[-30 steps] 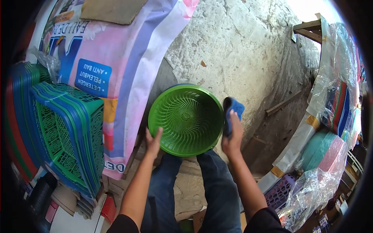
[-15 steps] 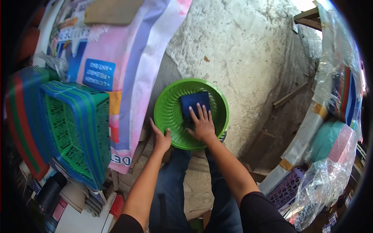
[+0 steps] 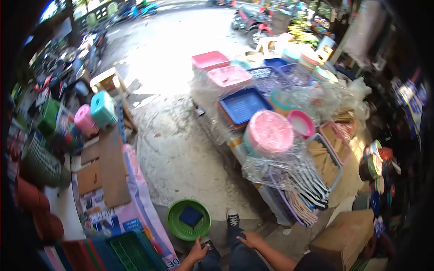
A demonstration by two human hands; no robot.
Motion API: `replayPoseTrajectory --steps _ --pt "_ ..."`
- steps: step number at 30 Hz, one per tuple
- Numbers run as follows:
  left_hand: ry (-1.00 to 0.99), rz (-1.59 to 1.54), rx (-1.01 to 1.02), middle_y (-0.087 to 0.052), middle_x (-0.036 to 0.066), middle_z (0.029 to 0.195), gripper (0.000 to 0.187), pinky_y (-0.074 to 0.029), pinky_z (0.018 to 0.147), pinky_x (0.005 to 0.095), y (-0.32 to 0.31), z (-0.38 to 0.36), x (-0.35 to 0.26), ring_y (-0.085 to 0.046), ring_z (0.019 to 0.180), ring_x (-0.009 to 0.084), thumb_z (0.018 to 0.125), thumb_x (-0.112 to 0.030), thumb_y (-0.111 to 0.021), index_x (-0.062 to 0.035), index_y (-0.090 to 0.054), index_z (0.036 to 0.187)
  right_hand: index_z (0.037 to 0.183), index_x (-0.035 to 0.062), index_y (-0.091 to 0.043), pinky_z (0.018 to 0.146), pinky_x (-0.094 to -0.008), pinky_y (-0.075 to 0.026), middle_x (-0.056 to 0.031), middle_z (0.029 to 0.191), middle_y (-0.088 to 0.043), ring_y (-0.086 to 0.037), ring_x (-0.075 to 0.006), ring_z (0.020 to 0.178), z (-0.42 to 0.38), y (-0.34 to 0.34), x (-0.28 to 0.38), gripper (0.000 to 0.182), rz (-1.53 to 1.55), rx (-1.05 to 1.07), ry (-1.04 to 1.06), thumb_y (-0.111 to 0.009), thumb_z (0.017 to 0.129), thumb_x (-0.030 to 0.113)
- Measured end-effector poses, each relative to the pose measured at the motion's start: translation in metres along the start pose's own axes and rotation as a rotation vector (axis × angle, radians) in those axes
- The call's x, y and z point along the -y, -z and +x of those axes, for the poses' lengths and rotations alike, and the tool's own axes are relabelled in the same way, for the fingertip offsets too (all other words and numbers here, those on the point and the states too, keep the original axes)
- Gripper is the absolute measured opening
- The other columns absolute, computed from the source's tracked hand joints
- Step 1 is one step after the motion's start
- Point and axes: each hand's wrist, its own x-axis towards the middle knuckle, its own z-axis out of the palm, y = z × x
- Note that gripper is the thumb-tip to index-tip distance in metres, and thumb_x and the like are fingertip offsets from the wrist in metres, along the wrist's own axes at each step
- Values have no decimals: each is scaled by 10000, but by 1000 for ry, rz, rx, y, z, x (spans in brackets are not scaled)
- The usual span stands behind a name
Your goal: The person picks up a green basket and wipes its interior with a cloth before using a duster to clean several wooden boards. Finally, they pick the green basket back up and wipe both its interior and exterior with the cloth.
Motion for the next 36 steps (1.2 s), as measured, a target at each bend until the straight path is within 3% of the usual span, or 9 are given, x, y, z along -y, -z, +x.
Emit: replayPoseTrajectory --steps 6,8,15,17,20,22,26,31,36 --pt "42 292 373 -506 119 1323 849 -324 1068 423 26 -45 -67 -431 1222 231 885 -509 -616 -64 -216 1488 1179 73 -624 951 -450 -442 -219 1155 -624 -570 -395 1105 -199 -55 -52 681 346 -213 -403 -430 883 655" --pt "-186 375 356 -542 135 1198 603 -352 1047 422 23 -44 -66 -488 1093 299 919 -346 -614 2 -408 1365 1132 58 -647 928 -456 -453 -222 1135 -633 -581 -397 1084 -252 -95 -69 676 517 -216 -514 -442 879 651" --pt "-850 878 597 -584 203 1131 569 -479 887 429 -93 5 -85 -569 933 332 935 -330 -576 7 -403 1360 1095 16 -653 905 -452 -456 -252 1089 -641 -597 -414 1044 -359 -346 -134 672 1045 -645 -904 -459 888 625" --pt "-456 747 687 -580 220 1162 548 -472 897 436 -157 -18 -105 -563 946 345 935 -358 -564 -8 -440 1338 1099 -1 -649 911 -450 -453 -268 1103 -631 -593 -420 1051 -392 -395 -131 684 1279 -562 -1036 -457 888 621" --pt "-654 857 843 -577 230 1204 551 -494 860 431 -254 -60 -106 -588 998 355 939 -376 -553 -33 -438 1355 1110 47 -658 854 -449 -471 -220 1039 -670 -648 -371 944 -426 -472 -144 543 1392 -725 -1110 -504 913 529" --pt "-820 926 882 -583 228 1206 548 -503 840 427 -334 -100 -99 -600 1016 348 942 -376 -547 -50 -433 1367 957 24 -703 856 -427 -471 -231 947 -681 -655 -377 930 -440 -519 -156 600 1069 -1242 -1131 -486 899 581" --pt "-391 904 958 -628 153 1152 472 -495 681 324 -426 -177 -75 -636 879 213 923 -221 -563 1 -478 1330 1034 -29 -675 918 -422 -457 -245 1060 -656 -610 -401 1050 -545 -540 -170 631 1557 -825 -1144 -497 886 558" --pt "-368 814 924 -636 202 1136 414 -501 814 353 -520 -262 -81 -645 952 254 932 -208 -552 43 -536 1262 1034 9 -687 899 -412 -469 -214 1048 -670 -628 -369 1026 -621 -562 -209 585 1572 -969 -1238 -527 876 550" --pt "-308 812 779 -645 115 1102 415 -491 635 344 -590 -257 -77 -662 864 231 909 -185 -549 -32 -508 1293 1074 37 -682 886 -400 -473 -180 1057 -682 -635 -351 1017 -644 -577 -262 550 1538 -1129 -1162 -558 866 530"
